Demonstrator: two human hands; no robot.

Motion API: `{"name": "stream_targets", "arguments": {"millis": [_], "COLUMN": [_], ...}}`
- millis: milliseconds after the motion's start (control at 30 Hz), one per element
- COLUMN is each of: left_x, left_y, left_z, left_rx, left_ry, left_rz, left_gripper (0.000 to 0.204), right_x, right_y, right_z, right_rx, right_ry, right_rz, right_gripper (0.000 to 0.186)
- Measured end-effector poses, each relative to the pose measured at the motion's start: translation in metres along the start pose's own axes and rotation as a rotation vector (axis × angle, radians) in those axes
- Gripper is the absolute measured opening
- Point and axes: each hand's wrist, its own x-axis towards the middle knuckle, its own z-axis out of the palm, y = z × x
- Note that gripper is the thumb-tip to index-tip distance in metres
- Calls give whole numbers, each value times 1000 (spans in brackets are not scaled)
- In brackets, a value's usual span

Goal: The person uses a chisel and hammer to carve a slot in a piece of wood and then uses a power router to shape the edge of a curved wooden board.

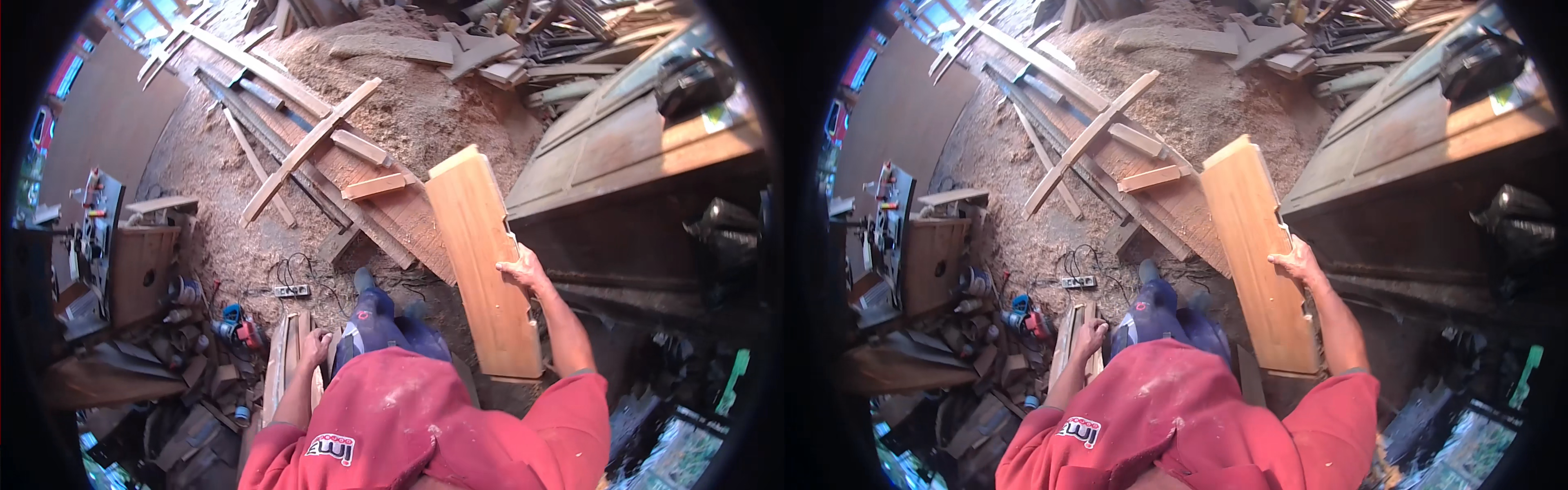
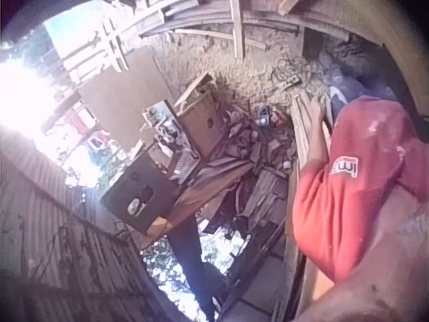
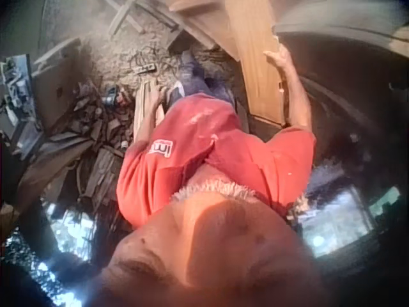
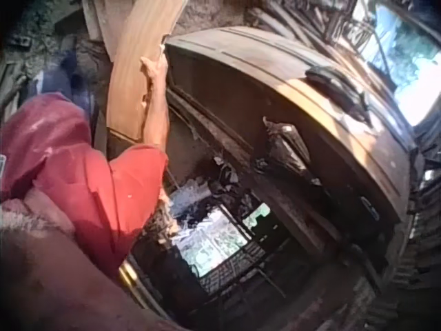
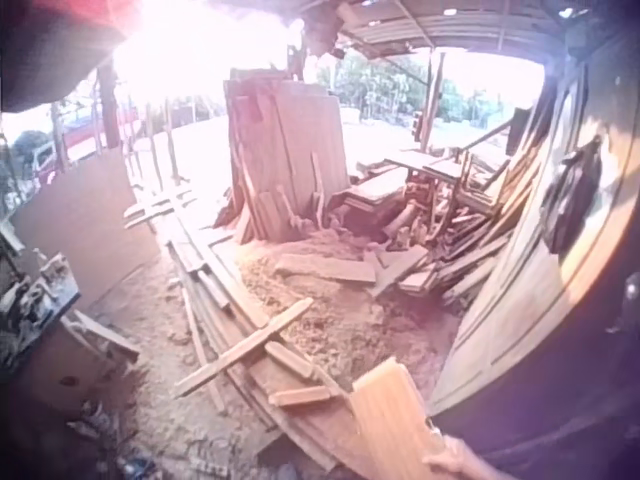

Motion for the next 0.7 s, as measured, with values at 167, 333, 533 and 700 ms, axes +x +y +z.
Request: {"name": "stream_targets", "arguments": {"millis": [167,333,533,700], "left_x": [74,206,313,340], "left_y": [75,267,326,347], "left_z": [0,-8,-3,-57], "left_rx": [324,545,976,1222], "left_ry": [222,448,181,133], "left_rz": [428,862,745,988], "left_gripper": [45,81,49,45], "right_x": [58,73,103,105], "right_y": [44,81,95,99], "right_z": [15,17,11,3], "right_rx": [-7,187,204,144], "right_ry": [60,81,193,158], "right_rz": [73,29,-71,-32], "right_gripper": [65,79,99,100]}}
